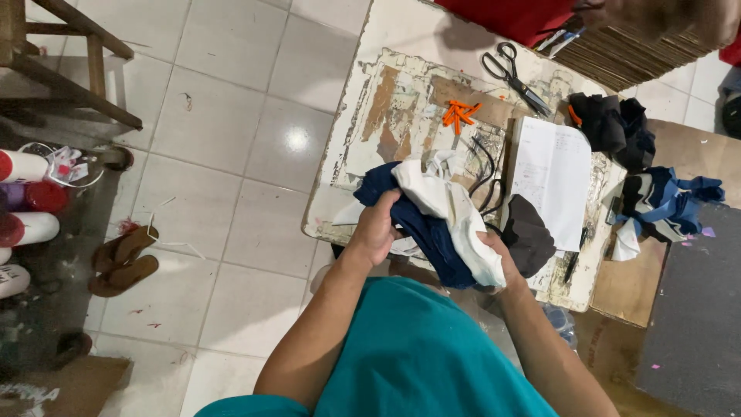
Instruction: The person assembles a shoe by inserting a black insole into a blue and white shoe upper, then threading a white lace through the eyelets. They also handle a black fabric piece and mark an orange plastic piece on a dark board with a pen before returning to the shoe.
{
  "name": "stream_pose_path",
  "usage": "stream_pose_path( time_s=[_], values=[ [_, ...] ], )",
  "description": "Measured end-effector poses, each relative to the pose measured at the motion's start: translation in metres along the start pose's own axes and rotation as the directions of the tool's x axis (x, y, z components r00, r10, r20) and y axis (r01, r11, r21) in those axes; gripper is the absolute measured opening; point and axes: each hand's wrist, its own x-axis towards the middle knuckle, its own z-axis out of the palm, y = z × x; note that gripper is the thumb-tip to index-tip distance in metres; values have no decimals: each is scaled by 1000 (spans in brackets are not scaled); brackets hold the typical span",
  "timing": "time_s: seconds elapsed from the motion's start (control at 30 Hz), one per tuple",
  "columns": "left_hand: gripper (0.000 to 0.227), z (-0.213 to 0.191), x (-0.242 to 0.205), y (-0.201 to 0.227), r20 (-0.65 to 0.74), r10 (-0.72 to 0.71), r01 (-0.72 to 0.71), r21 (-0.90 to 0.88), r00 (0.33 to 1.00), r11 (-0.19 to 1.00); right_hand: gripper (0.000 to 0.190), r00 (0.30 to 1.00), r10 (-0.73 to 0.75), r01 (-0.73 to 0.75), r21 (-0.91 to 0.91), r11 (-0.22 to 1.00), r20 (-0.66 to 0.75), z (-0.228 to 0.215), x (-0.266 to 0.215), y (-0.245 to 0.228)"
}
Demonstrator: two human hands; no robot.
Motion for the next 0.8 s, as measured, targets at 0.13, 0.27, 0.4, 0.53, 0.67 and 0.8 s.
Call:
stream_pose_path(
  time_s=[0.13,0.27,0.4,0.53,0.67,0.8],
  values=[
    [44,-18,11,-27,11,8,-7,-25,1000,1000,50,994,1,28,-250,968,113,-31,10,1],
    [54,-20,-30,-30,364,208,-323,290,908,901,70,927,-367,162,-801,576,-76,35,-29,3],
    [74,19,-102,5,714,427,-817,373,556,441,74,886,-448,358,-788,501,118,25,-26,15],
    [75,9,-96,-9,808,409,-905,385,425,180,62,835,-524,410,-824,391,167,23,-39,36],
    [85,16,-97,-16,870,382,-928,364,311,-75,64,904,-417,327,-480,814,-91,-20,-15,73],
    [84,40,-97,-20,954,287,-903,200,91,-380,79,867,-497,492,97,865,33,-29,-26,80]
  ],
)
